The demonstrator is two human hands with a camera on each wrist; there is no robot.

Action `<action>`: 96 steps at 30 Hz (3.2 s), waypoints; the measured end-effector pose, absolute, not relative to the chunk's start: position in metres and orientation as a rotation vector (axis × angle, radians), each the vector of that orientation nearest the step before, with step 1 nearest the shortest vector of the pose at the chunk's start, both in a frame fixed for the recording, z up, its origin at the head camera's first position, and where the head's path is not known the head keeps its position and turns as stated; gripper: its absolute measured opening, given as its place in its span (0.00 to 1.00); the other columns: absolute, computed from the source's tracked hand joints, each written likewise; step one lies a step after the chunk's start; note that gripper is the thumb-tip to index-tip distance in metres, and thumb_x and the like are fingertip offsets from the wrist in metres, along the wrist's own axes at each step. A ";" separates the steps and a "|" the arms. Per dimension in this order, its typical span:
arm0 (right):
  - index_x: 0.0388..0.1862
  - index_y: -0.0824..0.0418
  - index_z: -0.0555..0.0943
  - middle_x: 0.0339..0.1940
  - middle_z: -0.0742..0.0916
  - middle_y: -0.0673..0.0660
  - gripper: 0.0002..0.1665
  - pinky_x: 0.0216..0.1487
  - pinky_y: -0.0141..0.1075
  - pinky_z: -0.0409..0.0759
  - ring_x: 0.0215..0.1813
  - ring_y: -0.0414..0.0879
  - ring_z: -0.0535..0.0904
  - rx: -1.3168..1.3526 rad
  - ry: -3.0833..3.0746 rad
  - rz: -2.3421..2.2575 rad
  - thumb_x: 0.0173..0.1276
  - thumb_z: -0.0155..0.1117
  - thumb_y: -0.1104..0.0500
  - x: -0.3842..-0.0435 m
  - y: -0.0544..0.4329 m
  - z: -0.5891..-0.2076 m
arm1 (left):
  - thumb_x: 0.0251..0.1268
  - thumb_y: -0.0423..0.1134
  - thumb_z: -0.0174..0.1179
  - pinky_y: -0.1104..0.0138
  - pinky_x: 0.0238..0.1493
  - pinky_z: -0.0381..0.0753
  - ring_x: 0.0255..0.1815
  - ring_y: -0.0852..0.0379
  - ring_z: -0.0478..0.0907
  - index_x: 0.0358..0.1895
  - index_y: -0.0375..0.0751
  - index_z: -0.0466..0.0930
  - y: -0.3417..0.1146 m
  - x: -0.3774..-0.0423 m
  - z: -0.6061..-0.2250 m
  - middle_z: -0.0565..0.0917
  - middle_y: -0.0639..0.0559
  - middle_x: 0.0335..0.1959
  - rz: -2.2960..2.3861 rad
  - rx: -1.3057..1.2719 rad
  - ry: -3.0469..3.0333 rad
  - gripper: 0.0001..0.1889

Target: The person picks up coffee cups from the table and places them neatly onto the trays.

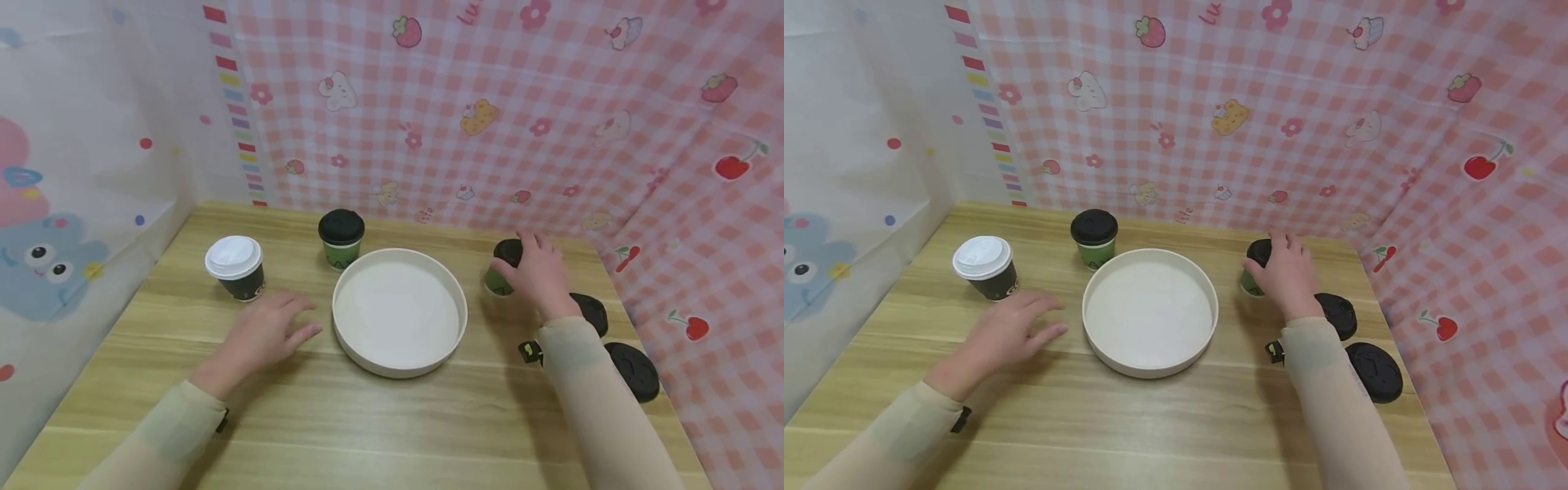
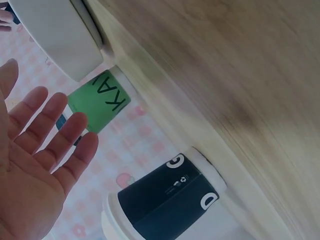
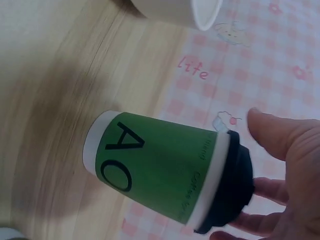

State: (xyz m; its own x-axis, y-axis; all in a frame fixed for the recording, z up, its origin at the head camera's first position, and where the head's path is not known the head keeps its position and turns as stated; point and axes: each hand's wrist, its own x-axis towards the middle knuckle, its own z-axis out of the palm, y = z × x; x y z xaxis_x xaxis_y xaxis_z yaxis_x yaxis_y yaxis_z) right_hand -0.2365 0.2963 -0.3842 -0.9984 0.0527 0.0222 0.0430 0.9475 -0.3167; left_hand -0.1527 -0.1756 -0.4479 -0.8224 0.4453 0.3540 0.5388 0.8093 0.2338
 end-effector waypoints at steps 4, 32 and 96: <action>0.89 0.58 0.53 0.85 0.59 0.77 0.58 0.77 0.77 0.61 0.81 0.83 0.55 -0.103 -3.125 0.471 0.74 0.62 0.29 -0.246 0.294 -0.387 | 0.69 0.52 0.72 0.45 0.63 0.86 0.58 0.40 0.88 0.56 0.41 0.88 -0.176 -0.151 -0.447 0.91 0.42 0.54 -0.460 -0.772 -2.723 0.21; 0.89 0.56 0.53 0.85 0.61 0.74 0.57 0.75 0.76 0.64 0.79 0.82 0.59 -0.094 -3.136 0.484 0.74 0.65 0.33 -0.250 0.298 -0.397 | 0.67 0.51 0.74 0.47 0.60 0.87 0.56 0.42 0.88 0.54 0.41 0.88 -0.158 -0.146 -0.454 0.91 0.43 0.52 -0.451 -0.888 -2.714 0.20; 0.78 0.56 0.73 0.71 0.81 0.63 0.50 0.68 0.57 0.81 0.67 0.65 0.79 0.669 -2.861 0.573 0.59 0.80 0.44 -0.150 0.166 -0.402 | 0.66 0.46 0.76 0.58 0.61 0.87 0.52 0.53 0.86 0.46 0.44 0.90 -0.120 -0.131 -0.460 0.89 0.55 0.44 -0.462 -1.183 -2.470 0.13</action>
State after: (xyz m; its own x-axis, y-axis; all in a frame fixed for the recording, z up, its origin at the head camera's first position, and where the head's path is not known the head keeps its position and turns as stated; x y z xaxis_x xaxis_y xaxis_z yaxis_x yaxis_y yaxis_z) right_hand -0.1498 0.1663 -0.4022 -0.8898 -0.3965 0.2257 -0.4529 0.8279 -0.3309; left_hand -0.1306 -0.1200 -0.4598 -0.5834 0.6735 0.4540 0.7920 0.5955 0.1344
